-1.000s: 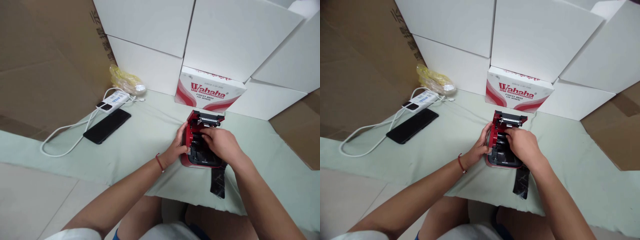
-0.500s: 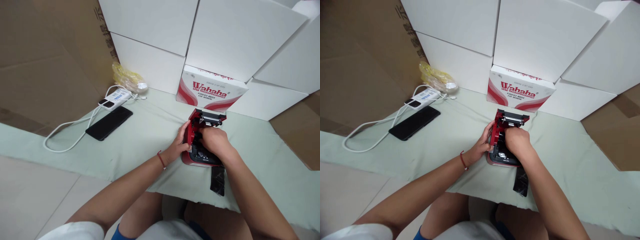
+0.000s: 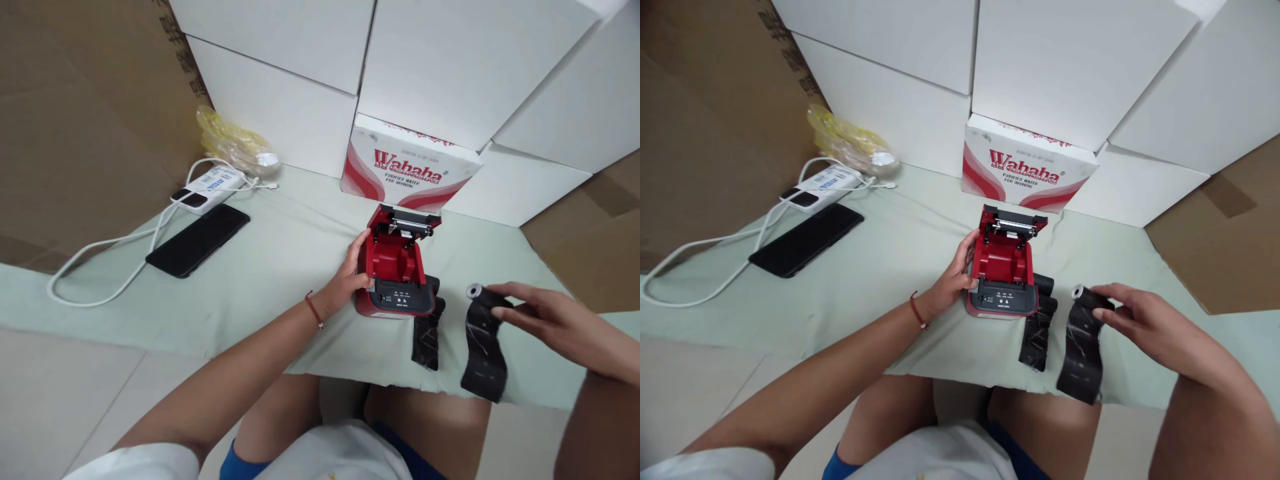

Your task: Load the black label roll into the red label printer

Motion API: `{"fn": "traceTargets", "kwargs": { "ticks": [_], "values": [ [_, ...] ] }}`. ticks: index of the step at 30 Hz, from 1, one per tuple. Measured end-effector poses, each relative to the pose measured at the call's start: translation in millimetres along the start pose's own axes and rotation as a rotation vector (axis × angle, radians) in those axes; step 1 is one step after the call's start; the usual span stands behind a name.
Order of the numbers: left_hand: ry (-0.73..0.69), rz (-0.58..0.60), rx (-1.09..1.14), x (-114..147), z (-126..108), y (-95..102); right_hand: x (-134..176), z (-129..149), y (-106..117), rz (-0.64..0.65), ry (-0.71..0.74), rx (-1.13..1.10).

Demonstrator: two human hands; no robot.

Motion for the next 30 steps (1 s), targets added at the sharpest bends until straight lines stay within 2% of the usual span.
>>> {"fn": "traceTargets", "kwargs": {
  "ticks": [3,5,9,11,14,19,21,23,26,28,30],
  "values": [
    [-0.012,0.0,-0.025,-0.7,2.6,1.5,-10.4,-34.9,-35.2,0.136,-0.076,0.013],
    [-0.006,0.006,-0.027,-1.0,4.0,1.7,-18.4,-36.6,-55.1,0.096,-0.076,0.045],
    [-0.006,0.01,-0.01,-1.0,4.1,1.4,-22.5,-11.1,-77.1,-0.102,-0.023,0.043],
    [-0.017,0.004,-0.014,-1.1,4.0,1.9,-21.7,4.4,-84.9,-0.158,0.042,0.026],
    [-0.017,0.002,-0.015,-1.6,4.4,2.4,-23.8,18.8,-98.9,-0.146,0.07,0.105],
    [-0.014,0.0,0.0,-1.4,3.1,1.4,-34.5,27.4,-115.5,-0.054,-0.037,0.206],
    [-0.005,-0.003,0.024,-0.6,3.2,1.2,-35.6,31.3,-112.5,-0.02,-0.02,0.188],
    [-0.007,-0.003,0.025,0.2,3.1,1.1,-29.5,32.8,-99.1,0.023,0.021,0.151],
    [-0.018,0.005,0.023,0.9,3.1,0.8,-5.9,30.9,-56.4,0.073,0.112,-0.001],
    [-0.025,0.026,0.043,0.8,2.9,-0.3,10.2,32.8,-20.5,0.044,0.166,-0.069],
    [-0.036,0.036,0.042,1.0,1.5,-1.2,14.7,46.3,4.7,0.022,0.222,-0.087]
  ]
}}
Point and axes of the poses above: each hand's wrist, its own x-axis away from the middle knuckle, its own y-axis out of the back of the hand, z = x × y, the point moved 5 cm from there along -x, towards the middle knuckle, and after that the axes turned 2 degrees about z, right-handed, at the moved point
